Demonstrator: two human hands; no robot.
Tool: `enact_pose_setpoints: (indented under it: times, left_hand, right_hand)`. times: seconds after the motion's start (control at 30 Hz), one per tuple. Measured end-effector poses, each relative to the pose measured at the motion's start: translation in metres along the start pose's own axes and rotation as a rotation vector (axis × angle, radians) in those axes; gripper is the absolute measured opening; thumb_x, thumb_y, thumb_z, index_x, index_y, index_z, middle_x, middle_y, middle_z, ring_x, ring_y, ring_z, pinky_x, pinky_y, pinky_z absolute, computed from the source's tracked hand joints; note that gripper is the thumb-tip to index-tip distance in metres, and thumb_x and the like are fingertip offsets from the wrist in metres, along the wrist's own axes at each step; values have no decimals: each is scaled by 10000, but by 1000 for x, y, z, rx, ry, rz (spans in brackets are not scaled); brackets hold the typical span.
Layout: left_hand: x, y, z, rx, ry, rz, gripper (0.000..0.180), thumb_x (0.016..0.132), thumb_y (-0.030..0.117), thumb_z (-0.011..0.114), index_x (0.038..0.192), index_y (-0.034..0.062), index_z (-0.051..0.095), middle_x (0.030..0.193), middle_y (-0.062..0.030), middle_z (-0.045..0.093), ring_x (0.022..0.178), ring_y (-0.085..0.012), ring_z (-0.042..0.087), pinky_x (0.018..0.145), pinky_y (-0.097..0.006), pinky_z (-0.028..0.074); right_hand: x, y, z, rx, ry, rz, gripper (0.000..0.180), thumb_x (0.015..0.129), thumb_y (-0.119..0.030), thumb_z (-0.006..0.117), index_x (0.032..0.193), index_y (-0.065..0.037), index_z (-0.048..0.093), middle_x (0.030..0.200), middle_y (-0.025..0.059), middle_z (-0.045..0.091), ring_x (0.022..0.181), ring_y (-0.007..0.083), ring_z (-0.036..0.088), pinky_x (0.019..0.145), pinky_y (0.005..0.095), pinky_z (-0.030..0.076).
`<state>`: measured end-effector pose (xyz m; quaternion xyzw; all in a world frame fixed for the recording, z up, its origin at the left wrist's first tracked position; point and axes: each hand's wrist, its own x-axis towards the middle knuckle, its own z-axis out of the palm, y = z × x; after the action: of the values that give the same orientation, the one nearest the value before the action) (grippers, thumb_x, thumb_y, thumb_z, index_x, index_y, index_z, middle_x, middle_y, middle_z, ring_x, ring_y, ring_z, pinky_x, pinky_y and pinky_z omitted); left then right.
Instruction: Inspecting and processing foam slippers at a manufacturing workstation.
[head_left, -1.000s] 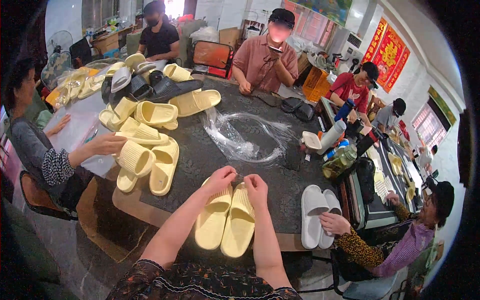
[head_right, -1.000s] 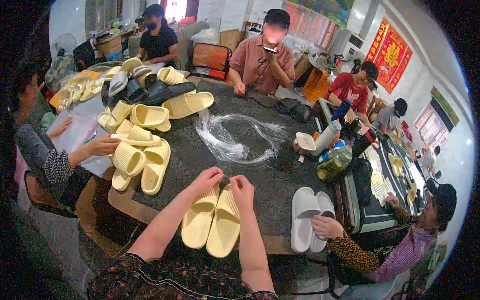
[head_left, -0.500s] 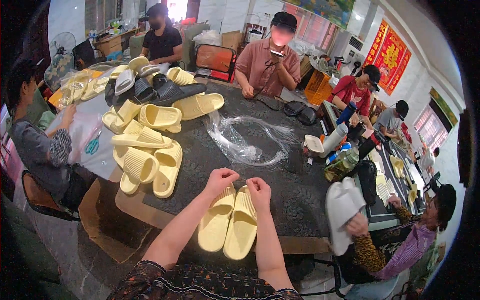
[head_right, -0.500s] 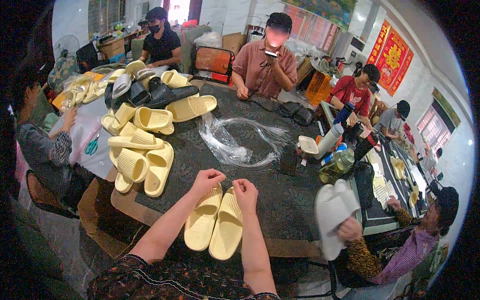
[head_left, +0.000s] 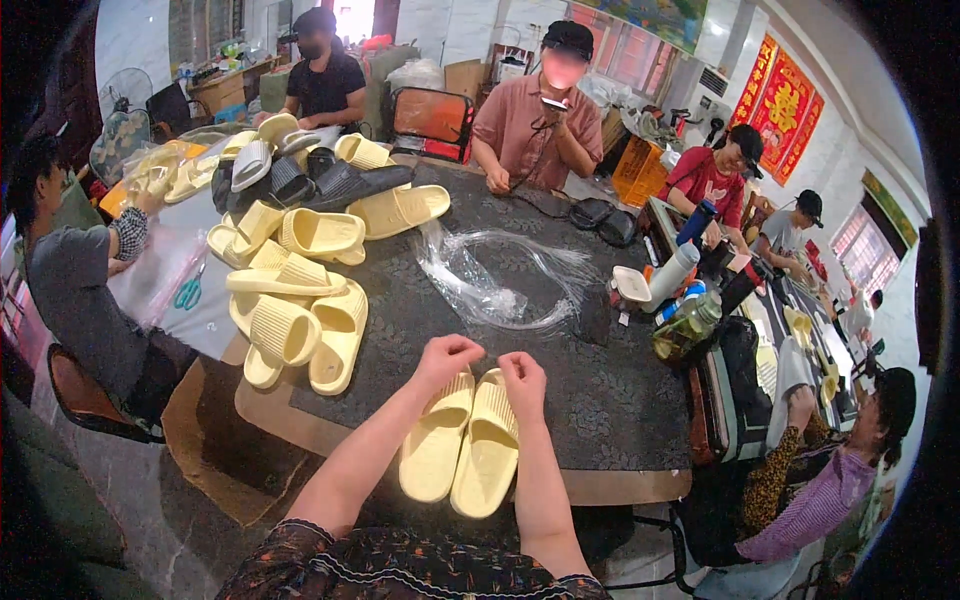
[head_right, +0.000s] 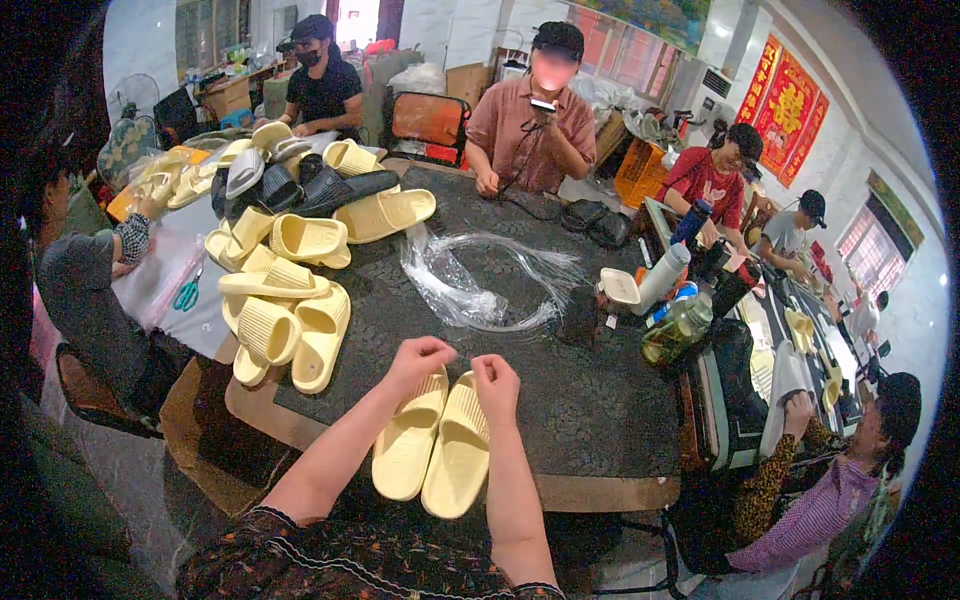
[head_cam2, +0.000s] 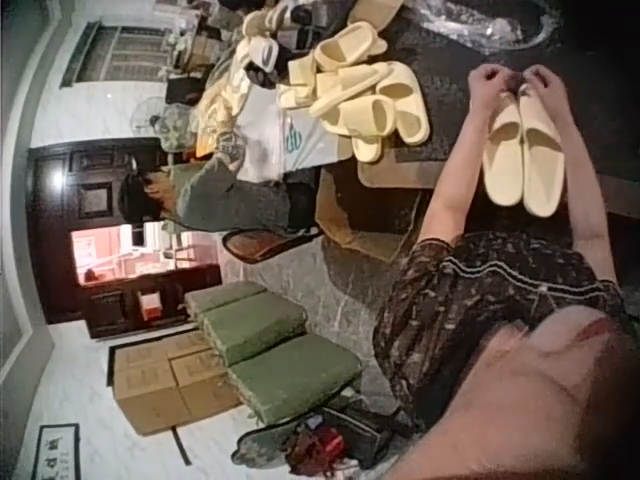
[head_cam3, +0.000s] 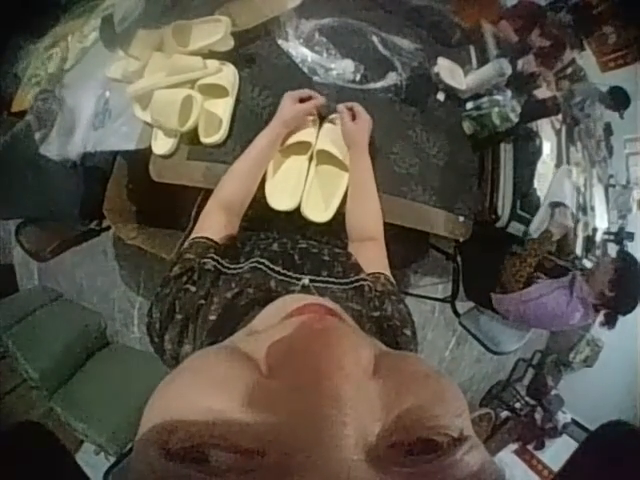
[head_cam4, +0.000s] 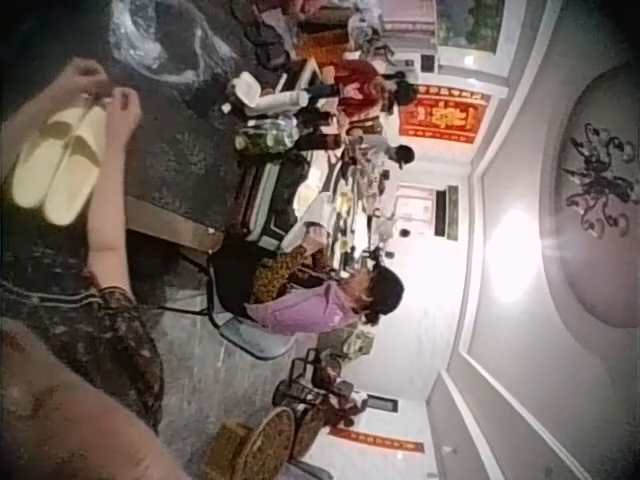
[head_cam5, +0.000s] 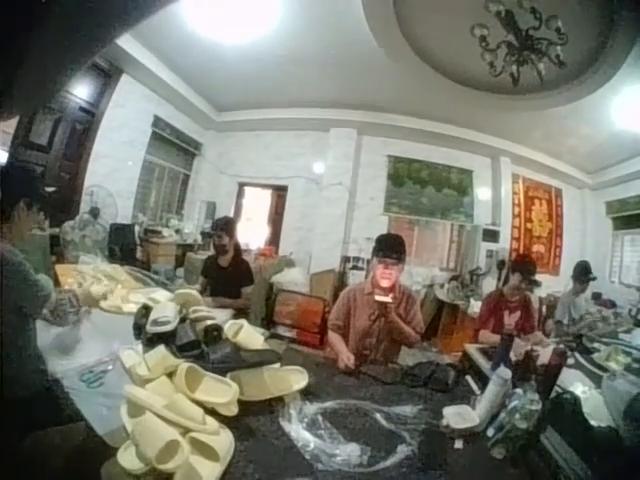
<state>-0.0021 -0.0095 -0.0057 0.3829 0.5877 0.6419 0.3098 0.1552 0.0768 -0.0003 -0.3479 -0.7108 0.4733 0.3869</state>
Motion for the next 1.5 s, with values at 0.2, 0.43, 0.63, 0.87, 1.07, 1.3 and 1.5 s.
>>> enact_pose_setpoints:
  times: [0.2, 0.43, 0.63, 0.87, 1.07, 1.3, 1.5]
  left_hand:
    - [-4, 6, 0, 46, -46, 5, 189, 792, 180, 731, 878, 12, 714, 801, -24, 685, 741, -75, 597, 675, -246, 481]
    - [3, 9, 1, 7, 79, 20, 184, 802, 181, 716, 874, 12, 715, 754, -7, 675, 718, -64, 581, 657, -242, 472]
    - [12, -1, -8, -105, 138, 25, 212, 837, 204, 702, 923, 10, 694, 806, 3, 674, 728, -60, 575, 661, -233, 463]
    - [-18, 52, -49, 463, 242, 489, 262, 799, 195, 698, 1032, 82, 658, 962, -80, 626, 928, -239, 592, 791, -337, 488]
    - [-51, 103, -190, 1019, 522, 729, 340, 705, -11, 578, 1030, 59, 650, 1086, -144, 630, 1068, -331, 552, 937, -422, 426]
    - [-73, 106, -333, 1774, 446, -224, 740, 636, 86, 710, 1333, 114, 464, 1404, -199, 409, 1330, -380, 336, 1094, -444, 315]
    - [-30, 107, -302, 1318, 14, -76, 946, 696, 174, 754, 1460, 6, 222, 1377, -248, 443, 1380, -363, 280, 1109, -415, 282]
  right_hand:
    - [-1, 2, 5, -13, -65, -34, 160, 844, -179, 687, 877, -24, 663, 663, -15, 572, 632, 52, 502, 588, 237, 429]
    - [2, -4, -1, -45, 63, -119, 132, 847, -135, 675, 859, -5, 654, 639, -11, 550, 600, 75, 488, 564, 237, 405]
    - [-18, -53, -5, -127, 235, -452, 103, 840, -124, 666, 884, -31, 661, 818, 57, 638, 647, 168, 580, 617, 275, 464]
    - [-107, -81, -16, -417, -169, -213, 176, 829, -266, 687, 861, -93, 693, 670, 64, 639, 573, 182, 614, 552, 310, 479]
    - [-140, -65, -31, -548, -250, -108, 266, 818, -351, 690, 919, -105, 694, 672, 51, 650, 624, 214, 645, 591, 347, 505]
    - [-116, -76, -3, -795, -346, -81, 474, 808, -498, 639, 839, -25, 636, 672, 121, 629, 650, 286, 638, 616, 413, 497]
    - [-95, -49, 7, -866, -287, -23, 409, 844, -445, 594, 869, -38, 623, 795, 153, 661, 756, 299, 665, 705, 431, 520]
